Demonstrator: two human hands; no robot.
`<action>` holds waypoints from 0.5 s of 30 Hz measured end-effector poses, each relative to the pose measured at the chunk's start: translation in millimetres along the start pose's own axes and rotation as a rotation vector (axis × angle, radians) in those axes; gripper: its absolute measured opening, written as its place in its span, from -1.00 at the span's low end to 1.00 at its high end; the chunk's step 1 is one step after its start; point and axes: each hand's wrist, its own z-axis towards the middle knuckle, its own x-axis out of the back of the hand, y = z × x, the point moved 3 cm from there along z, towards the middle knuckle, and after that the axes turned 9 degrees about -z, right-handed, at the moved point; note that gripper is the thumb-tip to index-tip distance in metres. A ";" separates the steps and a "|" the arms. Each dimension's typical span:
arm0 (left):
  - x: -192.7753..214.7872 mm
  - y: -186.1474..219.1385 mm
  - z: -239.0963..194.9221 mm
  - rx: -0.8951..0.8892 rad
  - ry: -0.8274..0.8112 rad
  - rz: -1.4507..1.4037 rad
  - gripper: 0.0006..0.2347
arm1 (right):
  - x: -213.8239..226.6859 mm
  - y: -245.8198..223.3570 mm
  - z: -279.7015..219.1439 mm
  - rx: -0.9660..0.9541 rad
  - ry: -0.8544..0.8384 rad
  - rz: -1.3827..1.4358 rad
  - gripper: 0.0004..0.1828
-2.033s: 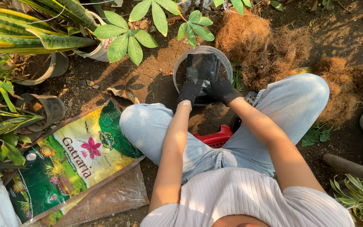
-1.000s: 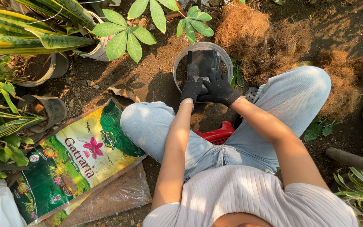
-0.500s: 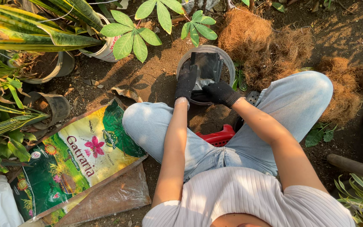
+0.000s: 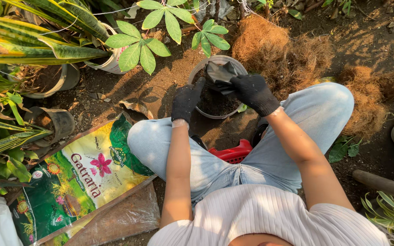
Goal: The person sits on a small stool and fills black plastic nursery bags with soil from a bucket. They wear gloves and handle the bags one by one, scooping soil into them and placing the filled bags into a larger container.
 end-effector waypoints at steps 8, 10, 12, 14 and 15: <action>-51.5 1.8 32.4 -0.034 -0.505 -1.247 -0.19 | 56.6 -30.4 -7.3 0.192 0.186 -0.029 -0.64; -52.1 -5.7 36.1 0.041 -0.456 -1.337 -0.21 | 53.6 -43.6 -10.8 0.277 0.218 -0.065 -0.61; -51.5 -15.9 35.9 0.085 -0.381 -1.319 -0.29 | 46.3 -53.7 -12.3 0.318 0.198 -0.083 -0.66; -54.4 -26.1 39.4 0.127 -0.313 -1.297 -0.36 | 40.7 -58.0 -12.9 0.351 0.197 -0.075 -0.65; -57.5 -31.5 44.5 0.149 -0.281 -1.286 -0.40 | 38.9 -58.9 -13.4 0.363 0.204 -0.056 -0.62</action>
